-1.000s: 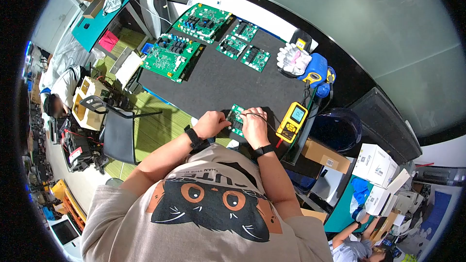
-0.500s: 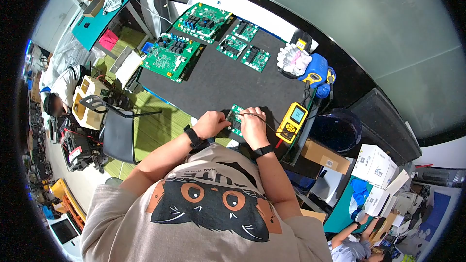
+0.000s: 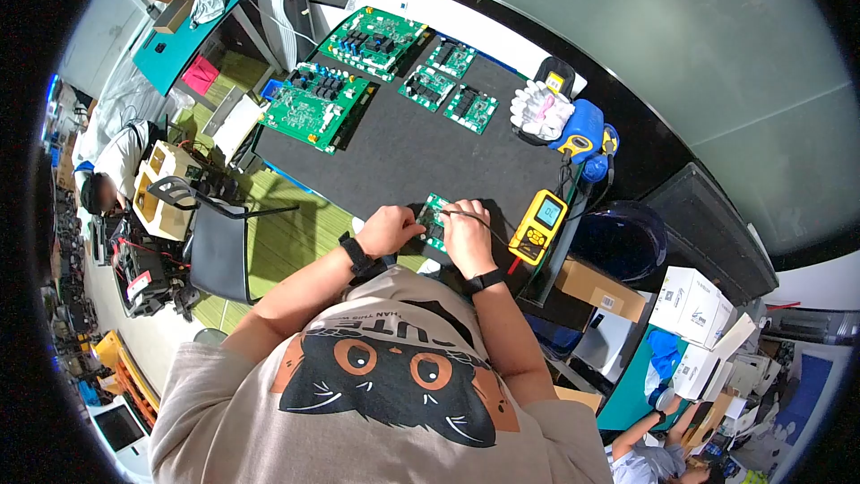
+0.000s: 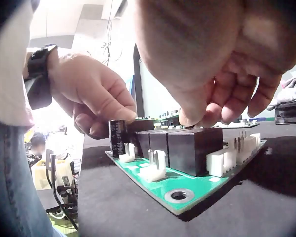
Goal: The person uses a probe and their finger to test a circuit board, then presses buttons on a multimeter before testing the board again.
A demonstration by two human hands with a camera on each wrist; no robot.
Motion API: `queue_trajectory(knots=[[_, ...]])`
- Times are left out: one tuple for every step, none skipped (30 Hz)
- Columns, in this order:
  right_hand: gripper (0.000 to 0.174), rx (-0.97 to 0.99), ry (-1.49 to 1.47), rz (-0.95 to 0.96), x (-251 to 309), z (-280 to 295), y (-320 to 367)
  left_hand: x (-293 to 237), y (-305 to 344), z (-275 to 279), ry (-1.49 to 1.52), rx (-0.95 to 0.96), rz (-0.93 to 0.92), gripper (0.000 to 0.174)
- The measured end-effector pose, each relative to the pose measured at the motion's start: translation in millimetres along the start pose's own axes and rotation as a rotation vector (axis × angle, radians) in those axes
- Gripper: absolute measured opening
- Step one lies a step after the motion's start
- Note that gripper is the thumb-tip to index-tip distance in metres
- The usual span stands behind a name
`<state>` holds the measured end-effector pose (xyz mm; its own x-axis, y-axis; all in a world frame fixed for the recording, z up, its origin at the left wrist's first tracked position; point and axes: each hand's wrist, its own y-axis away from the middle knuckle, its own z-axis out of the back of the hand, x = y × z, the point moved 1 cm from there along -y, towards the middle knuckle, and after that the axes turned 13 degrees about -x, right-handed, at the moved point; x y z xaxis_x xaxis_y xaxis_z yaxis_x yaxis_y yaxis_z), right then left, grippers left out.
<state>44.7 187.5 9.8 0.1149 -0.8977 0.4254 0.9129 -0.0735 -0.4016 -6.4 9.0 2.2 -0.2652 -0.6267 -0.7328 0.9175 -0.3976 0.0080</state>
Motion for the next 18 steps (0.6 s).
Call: queue_trajectory(knots=[[0.012, -0.013, -0.005, 0.004, -0.3, 0.2, 0.4, 0.0, 0.3, 0.0, 0.003, -0.003, 0.002, 0.030], [0.012, -0.026, -0.009, 0.008, -0.5, 0.3, 0.5, 0.0, 0.2, 0.1, 0.002, -0.004, 0.002, 0.030], [0.012, -0.026, -0.010, 0.008, -0.6, 0.4, 0.4, -0.7, 0.2, 0.5, 0.001, -0.003, 0.002, 0.030], [0.013, -0.026, -0.007, 0.007, -0.6, 0.5, 0.3, -1.4, 0.2, 1.0, 0.000, -0.003, 0.001, 0.030], [0.013, -0.025, -0.005, 0.006, -0.8, 0.6, 0.3, -2.2, 0.1, 1.6, -0.001, -0.003, 0.001, 0.030], [0.013, -0.025, -0.005, 0.006, -1.2, 0.5, 0.5, -4.3, 0.0, 3.2, -0.004, 0.016, 0.030, 0.029], [0.013, -0.020, -0.005, 0.004, -1.9, 0.2, 0.9, -5.4, 0.2, 4.0, -0.007, 0.036, 0.059, 0.028], [0.013, -0.014, -0.005, 0.003, -2.4, 0.2, 1.4, -5.4, 0.6, 3.7, -0.008, 0.036, 0.059, 0.028], [0.013, -0.015, -0.005, 0.003, -2.6, 0.5, 1.7, -5.1, 0.9, 3.4, -0.006, 0.033, 0.059, 0.029], [0.013, -0.003, -0.006, -0.005, -2.8, 0.7, 1.7, -5.0, 0.9, 3.1, -0.004, 0.030, 0.059, 0.029], [0.013, 0.009, -0.008, -0.013, -3.0, 0.7, 1.5, -4.9, 0.9, 2.9, -0.004, 0.029, 0.059, 0.029], [0.013, 0.009, -0.008, -0.012, -2.9, 0.7, 1.1, -4.7, 1.3, 2.6, -0.001, 0.026, 0.061, 0.029], [0.013, 0.005, -0.011, -0.004, -2.5, 0.8, 0.3, -4.7, 1.6, 2.5, 0.003, 0.023, 0.063, 0.029], [0.013, 0.002, -0.013, 0.003, -2.4, 1.1, 0.0, -4.8, 2.0, 2.4, 0.003, 0.023, 0.063, 0.029], [0.013, 0.002, -0.014, 0.002, -2.4, 1.6, -0.2, -4.9, 2.1, 2.5, 0.007, 0.022, 0.065, 0.029], [0.012, 0.007, -0.013, 0.006, -2.0, 1.7, -1.1, -5.2, 1.6, 3.0, 0.011, 0.020, 0.066, 0.029], [0.011, 0.012, -0.014, 0.011, -2.0, 1.2, -1.9, -5.5, 1.1, 3.4, 0.009, 0.019, 0.066, 0.029], [0.011, 0.012, -0.016, 0.011, -2.0, 0.6, -2.3, -6.3, 1.2, 4.2, 0.007, 0.023, 0.071, 0.029]])
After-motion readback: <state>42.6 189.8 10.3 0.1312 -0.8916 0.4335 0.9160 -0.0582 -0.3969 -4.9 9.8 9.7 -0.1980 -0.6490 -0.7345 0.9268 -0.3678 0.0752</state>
